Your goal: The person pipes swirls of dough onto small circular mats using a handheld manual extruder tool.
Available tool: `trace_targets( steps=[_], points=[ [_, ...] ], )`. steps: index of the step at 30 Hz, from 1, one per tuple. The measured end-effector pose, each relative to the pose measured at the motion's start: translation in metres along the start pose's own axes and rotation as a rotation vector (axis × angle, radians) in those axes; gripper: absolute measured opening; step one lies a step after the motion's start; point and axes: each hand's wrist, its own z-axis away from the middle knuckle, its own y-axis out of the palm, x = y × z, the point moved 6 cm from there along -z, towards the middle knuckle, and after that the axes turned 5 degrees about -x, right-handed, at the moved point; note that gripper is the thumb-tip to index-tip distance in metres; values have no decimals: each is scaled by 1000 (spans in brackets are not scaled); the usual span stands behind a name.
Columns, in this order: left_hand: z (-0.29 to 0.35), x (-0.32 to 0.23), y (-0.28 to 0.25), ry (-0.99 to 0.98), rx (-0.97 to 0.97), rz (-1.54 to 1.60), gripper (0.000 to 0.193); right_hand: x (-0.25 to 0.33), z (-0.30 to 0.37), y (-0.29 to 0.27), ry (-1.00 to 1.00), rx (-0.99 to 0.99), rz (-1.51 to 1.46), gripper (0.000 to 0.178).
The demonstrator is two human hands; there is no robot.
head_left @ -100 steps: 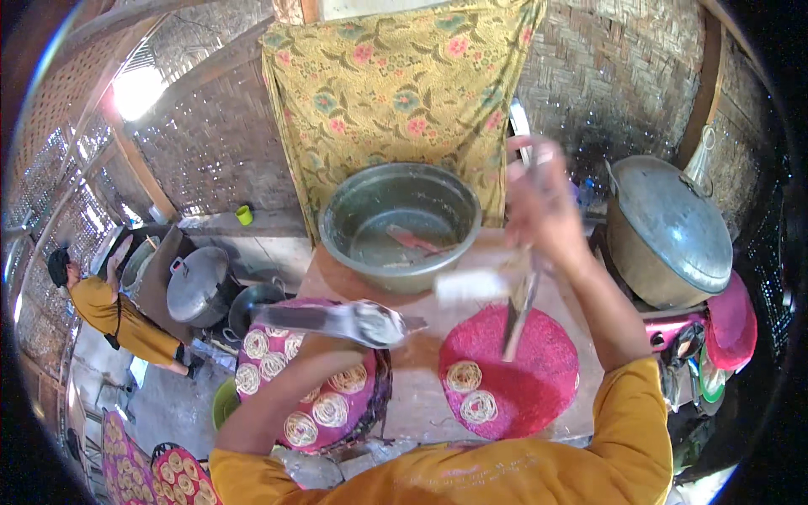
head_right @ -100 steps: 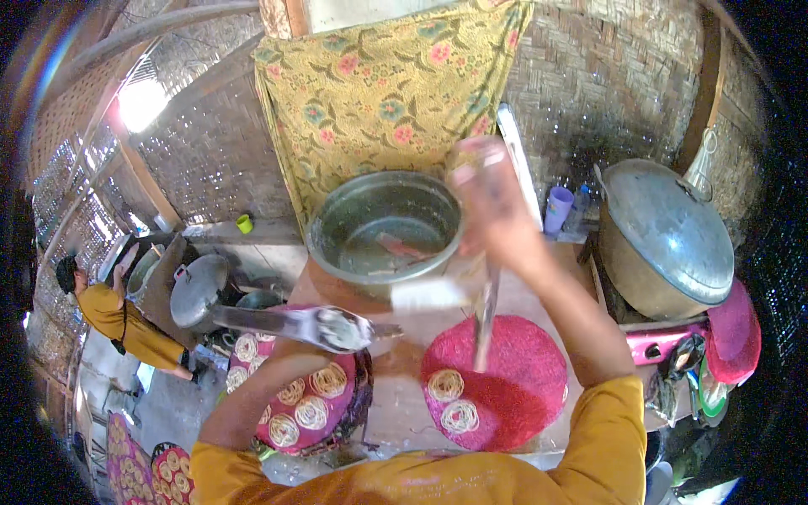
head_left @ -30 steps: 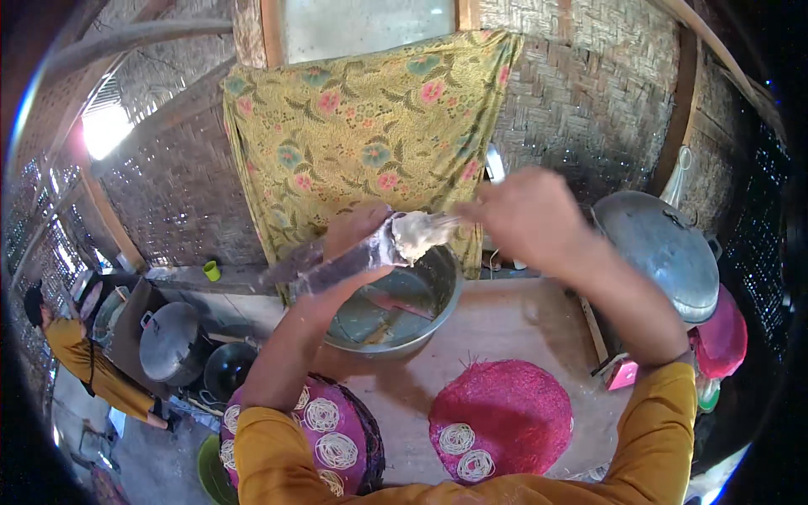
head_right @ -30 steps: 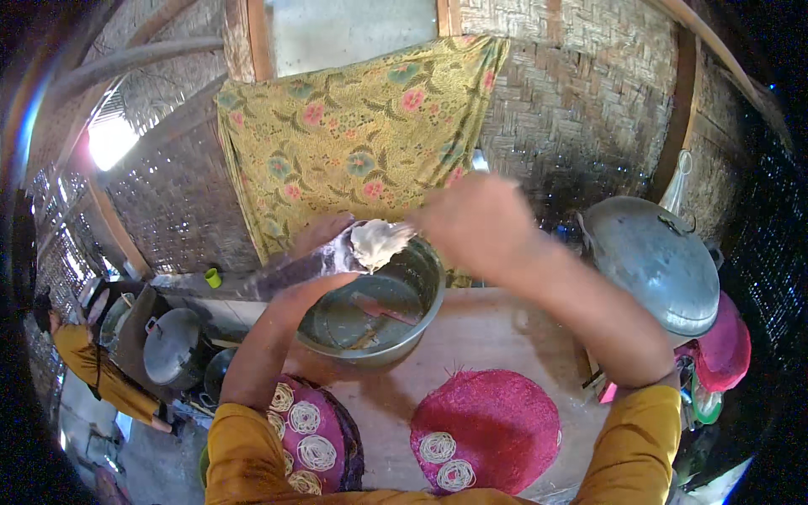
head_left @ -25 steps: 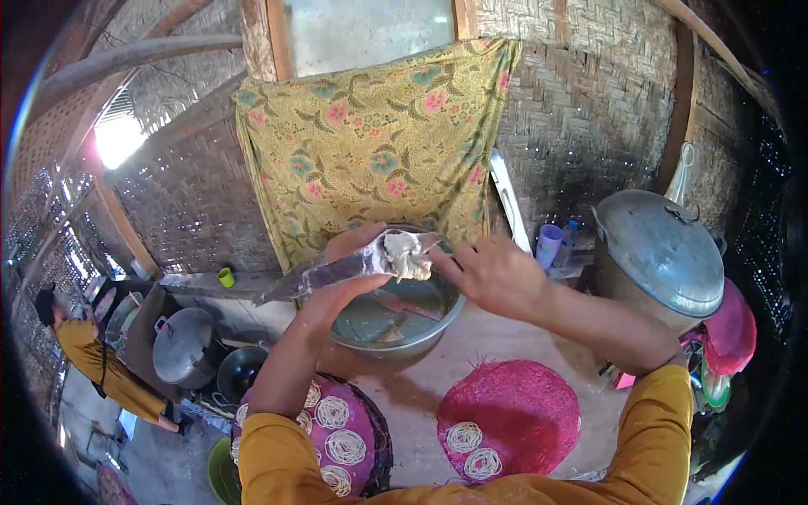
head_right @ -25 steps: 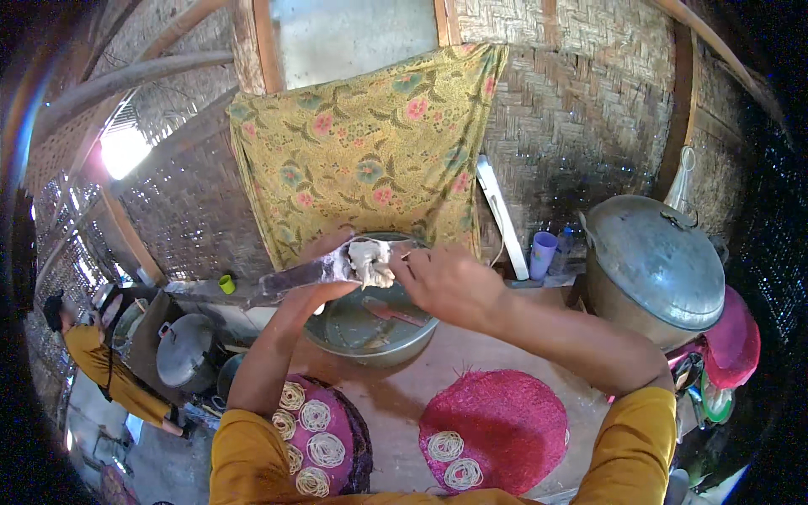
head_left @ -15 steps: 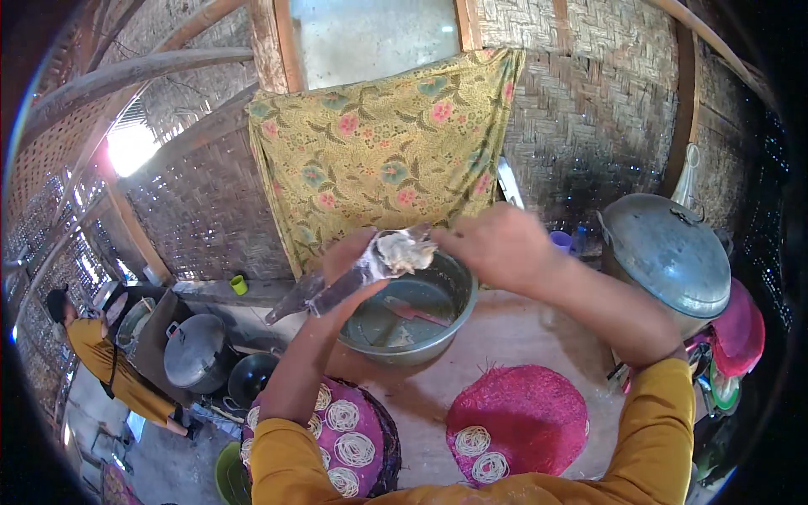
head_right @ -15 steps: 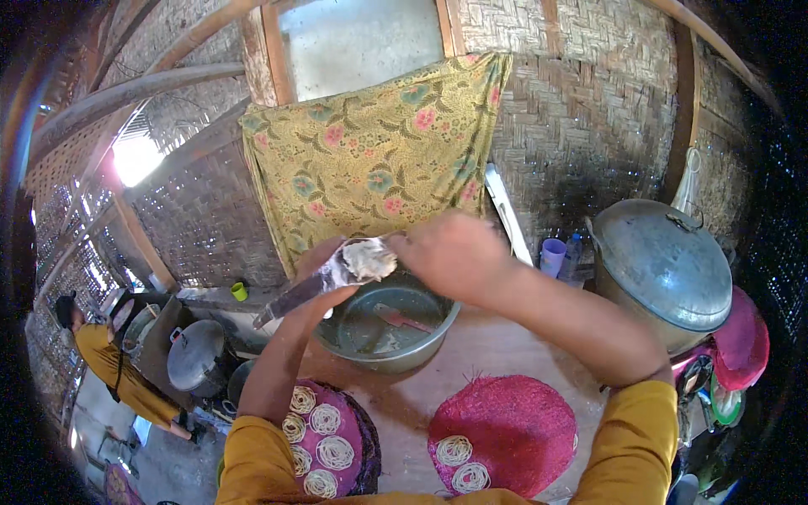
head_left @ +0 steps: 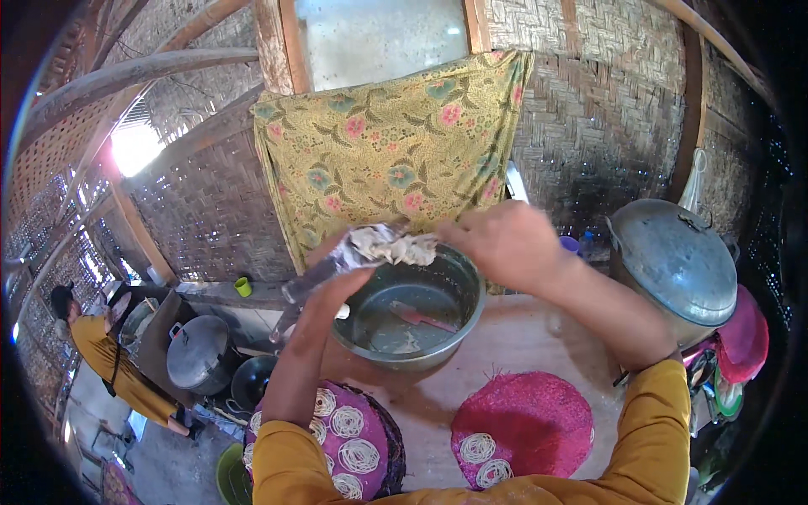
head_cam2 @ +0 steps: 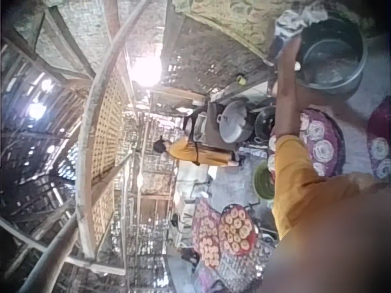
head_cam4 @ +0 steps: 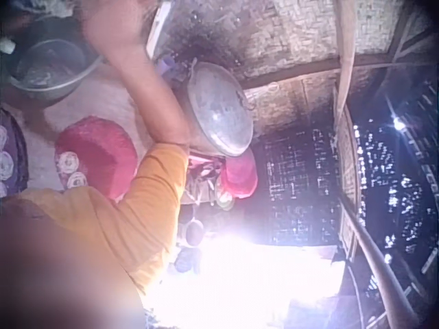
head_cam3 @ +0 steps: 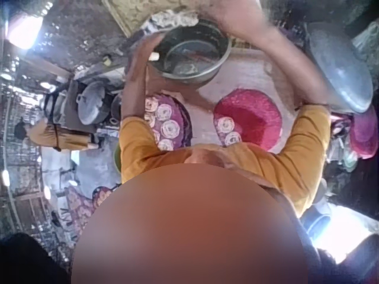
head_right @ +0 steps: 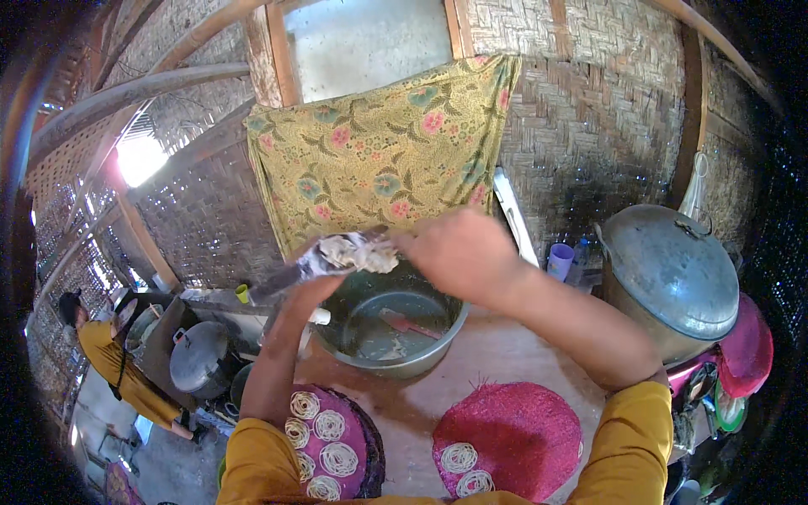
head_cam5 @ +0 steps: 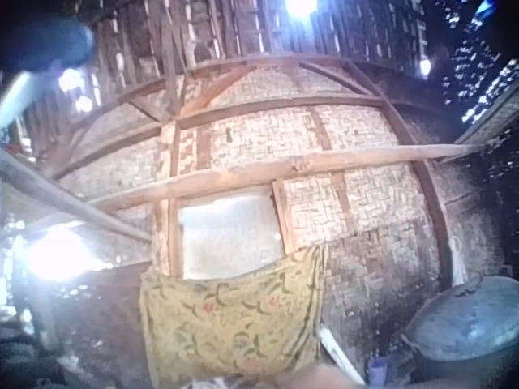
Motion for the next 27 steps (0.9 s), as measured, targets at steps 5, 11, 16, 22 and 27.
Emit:
trace_targets(
  steps=[5, 11, 16, 22, 27],
  points=[
    [21, 4, 3, -27, 21, 886, 47, 29, 2, 19, -164, 19, 6, 35],
    [21, 15, -51, -137, -100, -115, 38, -15, 15, 16, 302, -226, -382, 25],
    [-2, -53, -34, 15, -253, -263, 30, 34, 18, 111, 630, -527, -1114, 29],
    [9, 7, -65, -55, -361, -26, 29, 71, 56, 146, 556, -201, -1441, 36],
    [22, -11, -74, -30, -496, -201, 52, 49, 44, 139, 886, 15, -1440, 36]
  ],
)
